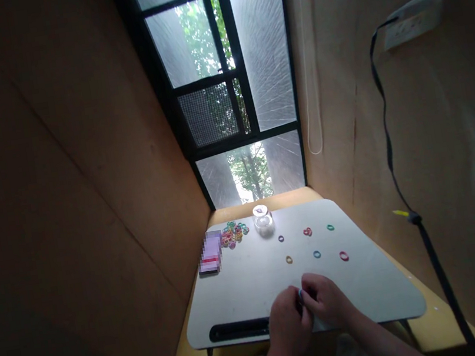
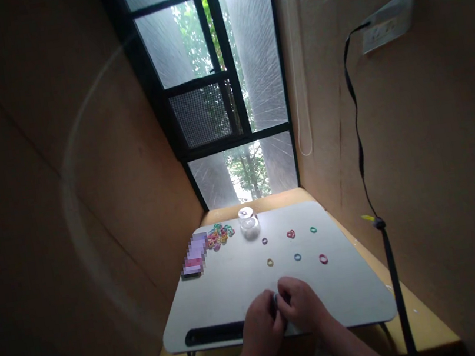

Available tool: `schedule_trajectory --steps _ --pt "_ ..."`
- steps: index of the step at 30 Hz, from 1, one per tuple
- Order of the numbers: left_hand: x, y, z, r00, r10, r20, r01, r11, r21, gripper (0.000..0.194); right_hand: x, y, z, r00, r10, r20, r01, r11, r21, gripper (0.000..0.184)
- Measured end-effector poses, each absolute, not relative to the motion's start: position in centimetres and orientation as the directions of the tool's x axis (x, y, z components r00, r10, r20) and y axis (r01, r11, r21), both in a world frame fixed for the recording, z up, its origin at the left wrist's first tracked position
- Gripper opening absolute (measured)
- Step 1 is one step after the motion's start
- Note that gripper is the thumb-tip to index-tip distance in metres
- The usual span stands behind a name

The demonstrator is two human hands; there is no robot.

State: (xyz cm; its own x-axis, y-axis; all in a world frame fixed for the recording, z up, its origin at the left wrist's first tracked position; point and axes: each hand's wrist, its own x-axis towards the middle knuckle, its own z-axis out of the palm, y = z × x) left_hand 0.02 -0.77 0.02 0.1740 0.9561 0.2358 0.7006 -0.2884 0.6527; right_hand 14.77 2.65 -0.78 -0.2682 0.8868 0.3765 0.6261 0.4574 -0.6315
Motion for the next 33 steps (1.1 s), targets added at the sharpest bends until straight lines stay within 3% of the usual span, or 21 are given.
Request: schedule_trajectory --steps 11,33 --pt "0.24 0.11 0.7 0.181 0.958 0.22 0.751 -0.279 0.598 0.009 14.74 3.76 -0.22 -0.253 0.914 0.317 0.617 0.405 -0.675 0.017" --pt "0.36 -0.29 0.27 0.175 0.956 0.234 0.743 -0.284 0.605 0.01 14.88 3.22 -0.54 -0.244 0.905 0.35 0.624 0.422 -0.658 0.017"
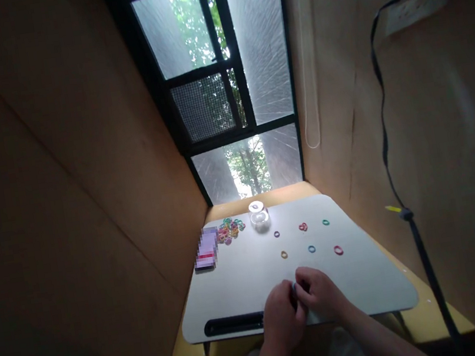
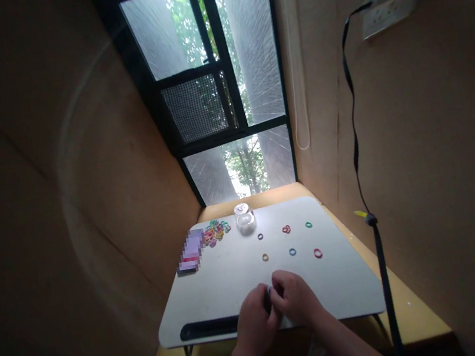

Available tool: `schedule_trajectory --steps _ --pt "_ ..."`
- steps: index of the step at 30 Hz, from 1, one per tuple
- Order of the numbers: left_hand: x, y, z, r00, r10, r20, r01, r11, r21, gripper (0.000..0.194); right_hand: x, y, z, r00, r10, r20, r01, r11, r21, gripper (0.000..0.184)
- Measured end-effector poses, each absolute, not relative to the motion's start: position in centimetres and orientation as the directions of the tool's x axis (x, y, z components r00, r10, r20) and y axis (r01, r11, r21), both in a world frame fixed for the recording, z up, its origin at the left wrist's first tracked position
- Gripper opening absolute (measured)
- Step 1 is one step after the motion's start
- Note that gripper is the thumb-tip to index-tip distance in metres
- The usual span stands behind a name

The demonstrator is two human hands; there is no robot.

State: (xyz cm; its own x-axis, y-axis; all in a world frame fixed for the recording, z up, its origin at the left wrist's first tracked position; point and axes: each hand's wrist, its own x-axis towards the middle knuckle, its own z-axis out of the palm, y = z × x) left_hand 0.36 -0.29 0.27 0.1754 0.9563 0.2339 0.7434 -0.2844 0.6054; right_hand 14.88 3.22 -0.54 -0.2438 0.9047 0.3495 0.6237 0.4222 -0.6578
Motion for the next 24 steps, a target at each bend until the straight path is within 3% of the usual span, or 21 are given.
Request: schedule_trajectory --steps 17,24 --pt "1.1 0.3 0.9 0.188 0.969 0.158 0.787 -0.245 0.566 0.008 15.4 4.3 0.7 -0.243 0.918 0.312 0.533 0.395 -0.748 0.014" --pt "1.3 1.0 1.0 0.203 0.971 0.125 0.761 -0.237 0.604 0.008 15.6 4.8 0.8 -0.235 0.929 0.286 0.517 0.369 -0.772 0.011"
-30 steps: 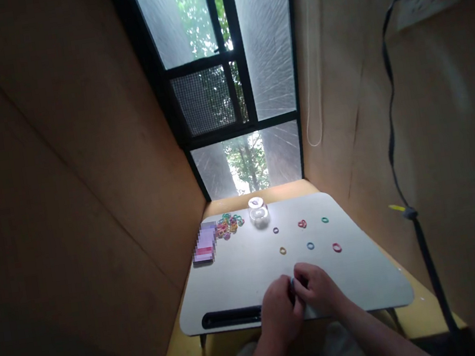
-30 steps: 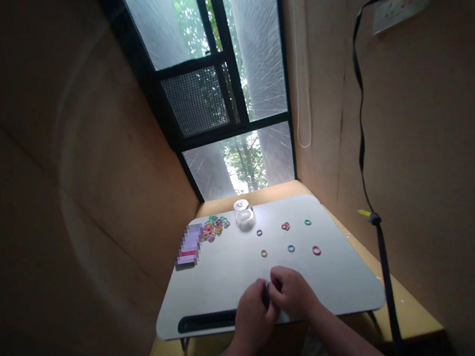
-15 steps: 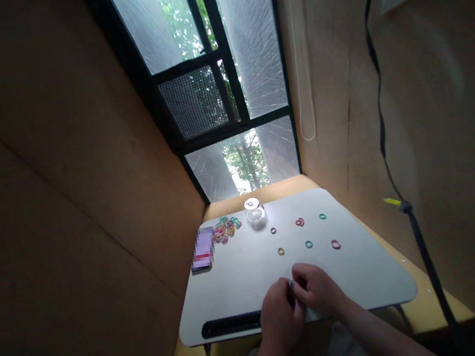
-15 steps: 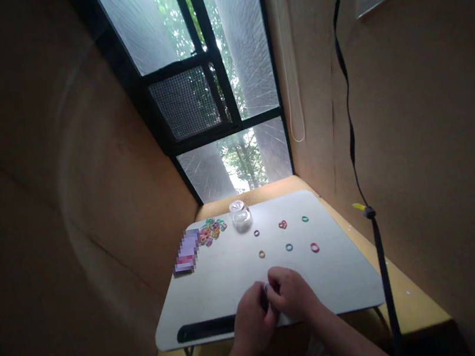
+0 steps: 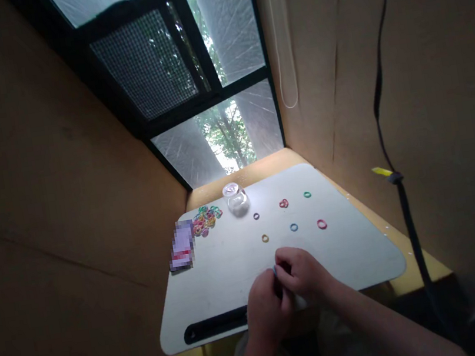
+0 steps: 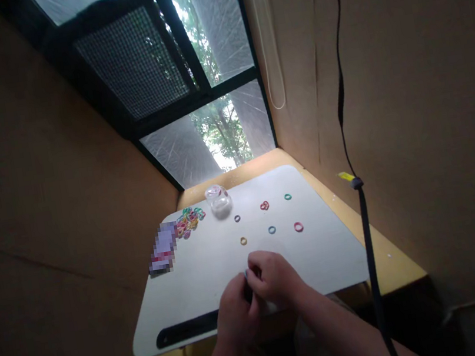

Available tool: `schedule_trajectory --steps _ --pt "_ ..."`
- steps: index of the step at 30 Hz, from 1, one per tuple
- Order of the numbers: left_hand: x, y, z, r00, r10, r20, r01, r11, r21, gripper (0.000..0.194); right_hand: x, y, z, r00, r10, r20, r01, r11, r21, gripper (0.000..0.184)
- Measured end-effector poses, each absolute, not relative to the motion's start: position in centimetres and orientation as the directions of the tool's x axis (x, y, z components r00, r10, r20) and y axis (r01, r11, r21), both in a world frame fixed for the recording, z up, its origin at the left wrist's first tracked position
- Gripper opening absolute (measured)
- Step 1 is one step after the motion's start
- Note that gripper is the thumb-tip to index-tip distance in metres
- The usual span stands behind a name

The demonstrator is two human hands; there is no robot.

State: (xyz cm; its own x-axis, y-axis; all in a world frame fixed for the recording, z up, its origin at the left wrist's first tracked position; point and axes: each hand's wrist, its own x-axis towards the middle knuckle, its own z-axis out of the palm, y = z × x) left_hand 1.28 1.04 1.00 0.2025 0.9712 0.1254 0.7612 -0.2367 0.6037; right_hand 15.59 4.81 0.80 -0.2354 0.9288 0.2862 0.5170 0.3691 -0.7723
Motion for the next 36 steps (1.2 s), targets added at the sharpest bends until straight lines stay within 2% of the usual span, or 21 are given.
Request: schedule_trajectory --steps 9,18,27,36 --pt "0.9 1.0 0.7 0.181 0.971 0.153 0.759 -0.238 0.607 0.01 15.4 4.6 0.4 -0.256 0.915 0.311 0.536 0.402 -0.742 0.012" --pt "0.0 0.7 1.0 0.089 0.965 0.246 0.551 -0.254 0.795 0.011 14.8 3.9 0.5 -0.216 0.914 0.344 0.58 0.404 -0.707 0.016" --pt "-0.1 0.6 0.8 0.097 0.962 0.256 0.491 -0.27 0.828 0.019 14.4 4.0 -0.3 -0.229 0.899 0.372 0.598 0.432 -0.676 0.017" --pt "-0.2 0.6 0.7 0.105 0.958 0.266 0.494 -0.282 0.822 0.016 14.4 4.0 -0.3 -0.242 0.895 0.375 0.607 0.441 -0.661 0.017"
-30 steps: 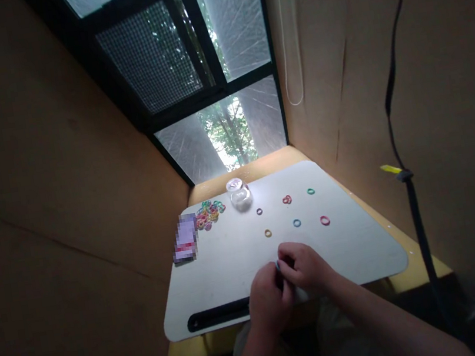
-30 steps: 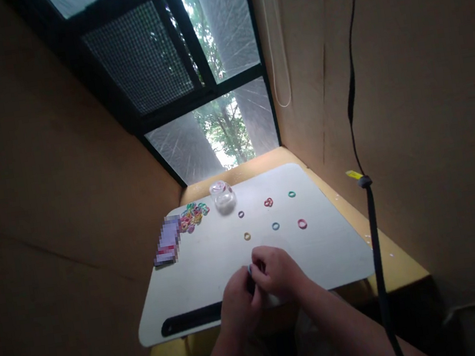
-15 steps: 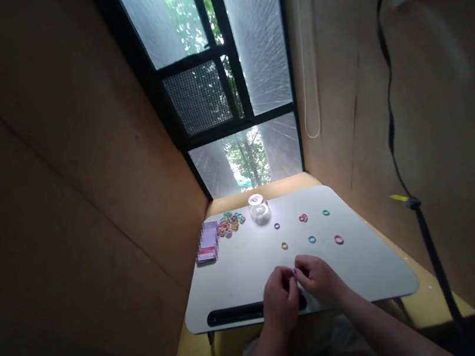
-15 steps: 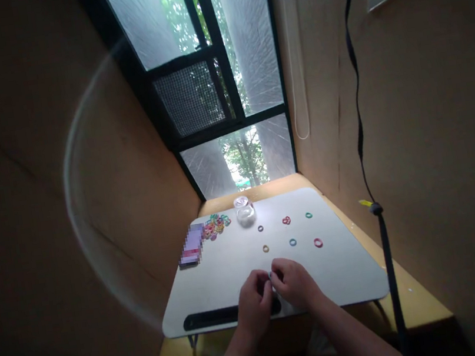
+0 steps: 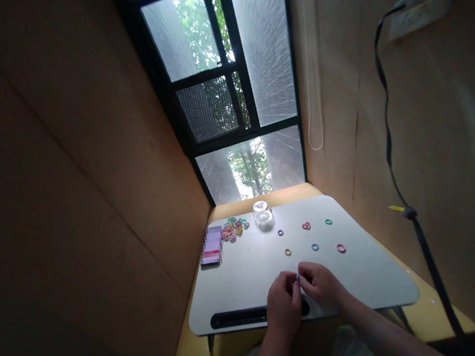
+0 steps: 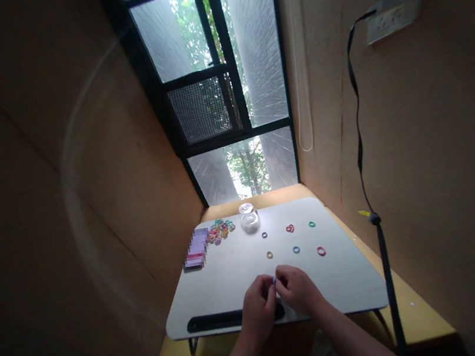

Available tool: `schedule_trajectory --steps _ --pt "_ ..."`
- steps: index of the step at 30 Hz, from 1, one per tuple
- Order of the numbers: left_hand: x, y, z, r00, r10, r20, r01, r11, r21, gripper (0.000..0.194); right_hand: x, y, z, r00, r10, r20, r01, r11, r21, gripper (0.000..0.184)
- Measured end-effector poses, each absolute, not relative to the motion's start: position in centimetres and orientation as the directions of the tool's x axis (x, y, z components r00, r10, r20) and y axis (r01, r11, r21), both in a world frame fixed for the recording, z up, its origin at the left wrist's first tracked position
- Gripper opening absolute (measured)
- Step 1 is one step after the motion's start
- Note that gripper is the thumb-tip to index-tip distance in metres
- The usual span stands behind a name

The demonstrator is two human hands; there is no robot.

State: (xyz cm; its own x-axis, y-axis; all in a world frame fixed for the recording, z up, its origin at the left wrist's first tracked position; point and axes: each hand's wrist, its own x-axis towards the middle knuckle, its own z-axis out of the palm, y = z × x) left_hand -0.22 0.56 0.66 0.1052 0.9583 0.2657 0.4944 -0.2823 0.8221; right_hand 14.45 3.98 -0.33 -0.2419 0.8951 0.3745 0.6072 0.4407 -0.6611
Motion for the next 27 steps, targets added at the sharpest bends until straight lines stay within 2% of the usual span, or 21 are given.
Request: schedule_trajectory --steps 16,27 --pt "-0.07 0.6 0.53 0.093 0.962 0.258 0.567 -0.264 0.781 0.013 14.55 3.75 -0.02 -0.26 0.891 0.372 0.583 0.452 -0.676 0.006" --pt "0.05 0.49 0.36 0.081 0.964 0.253 0.578 -0.253 0.776 0.01 14.55 3.44 -0.01 -0.239 0.893 0.38 0.61 0.443 -0.657 0.011"
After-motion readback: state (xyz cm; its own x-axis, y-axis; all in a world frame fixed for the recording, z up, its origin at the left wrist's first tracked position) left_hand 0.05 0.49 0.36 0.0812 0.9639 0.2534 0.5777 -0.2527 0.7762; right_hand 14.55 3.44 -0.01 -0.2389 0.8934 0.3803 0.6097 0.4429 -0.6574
